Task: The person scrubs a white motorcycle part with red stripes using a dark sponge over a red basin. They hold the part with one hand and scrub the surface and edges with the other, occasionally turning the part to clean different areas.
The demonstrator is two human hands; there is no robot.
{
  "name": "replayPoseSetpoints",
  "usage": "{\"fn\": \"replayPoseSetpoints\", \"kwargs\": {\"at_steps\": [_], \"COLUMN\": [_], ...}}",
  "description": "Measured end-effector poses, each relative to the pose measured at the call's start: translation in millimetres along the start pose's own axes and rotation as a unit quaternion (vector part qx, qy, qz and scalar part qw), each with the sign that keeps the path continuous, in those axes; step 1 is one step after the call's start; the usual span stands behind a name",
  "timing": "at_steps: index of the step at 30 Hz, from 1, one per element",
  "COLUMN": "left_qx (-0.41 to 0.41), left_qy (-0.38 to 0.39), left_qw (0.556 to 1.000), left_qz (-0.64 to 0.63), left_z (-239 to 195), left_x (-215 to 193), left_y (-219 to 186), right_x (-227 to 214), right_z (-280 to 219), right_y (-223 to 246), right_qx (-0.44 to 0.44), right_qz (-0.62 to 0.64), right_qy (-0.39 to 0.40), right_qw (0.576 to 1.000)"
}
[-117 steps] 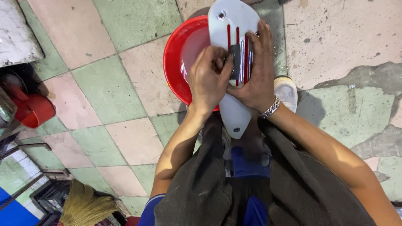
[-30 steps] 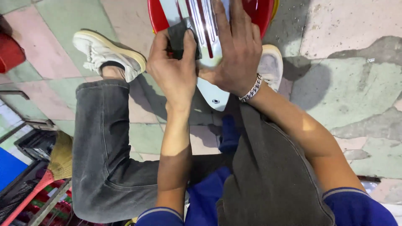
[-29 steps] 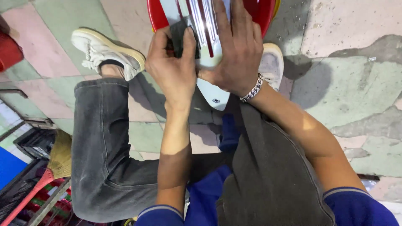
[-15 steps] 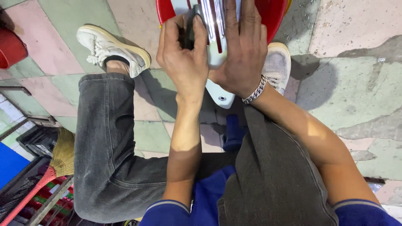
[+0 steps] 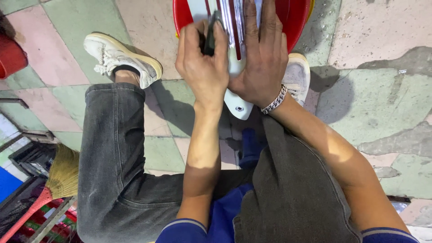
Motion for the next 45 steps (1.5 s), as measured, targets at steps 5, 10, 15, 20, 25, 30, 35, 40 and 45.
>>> {"fn": "replayPoseSetpoints", "kwargs": {"at_steps": [5, 10, 15, 20, 25, 30, 35, 40, 45], "left_qx": [0.003, 0.04, -0.008, -0.001, -0.014, -0.001, 0.002, -0.002, 0.0], "left_qy": [-0.009, -0.022, 0.009, -0.001, 0.009, -0.011, 0.002, 0.005, 0.017], "left_qw": [1.0, 0.998, 0.999, 1.0, 1.0, 1.0, 1.0, 1.0, 1.0], "left_qz": [0.02, 0.036, 0.031, 0.022, 0.014, 0.01, 0.013, 0.004, 0.003], "left_z": [-4.7, 5.9, 0.2, 16.2, 5.0, 13.2, 4.6, 12.3, 8.3], "left_x": [-1.6, 2.2, 4.7, 2.4, 0.1, -2.3, -1.2, -3.2, 2.0], "left_y": [-1.3, -0.9, 7.5, 3.3, 2.8, 0.5, 2.0, -1.8, 4.0], "right_x": [3.9, 4.1, 2.7, 2.7, 1.9, -1.4, -2.6, -3.7, -6.9], "right_z": [-0.9, 0.0, 1.2, 2.1, 2.6, 3.2, 2.8, 3.4, 3.3], "right_y": [-1.9, -1.7, -0.4, -1.9, 0.1, 0.8, 2.8, 1.4, 5.0], "right_qx": [0.007, 0.008, 0.008, 0.01, 0.004, -0.008, -0.011, -0.009, -0.006], "right_qz": [0.008, 0.002, 0.004, -0.002, 0.004, 0.014, 0.012, 0.02, 0.016], "right_qy": [0.01, 0.008, 0.0, 0.011, 0.003, 0.002, -0.014, -0.008, -0.009], "right_qw": [1.0, 1.0, 1.0, 1.0, 1.0, 1.0, 1.0, 1.0, 1.0]}}
Point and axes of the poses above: each hand's wrist, its own z-axis towards the middle knuckle, its own x-axis out of the palm, y = z × x, the point moved 7 cm from there along z, towards the middle knuckle, and after that the axes turned 14 degrees about y, right-handed, at the moved point
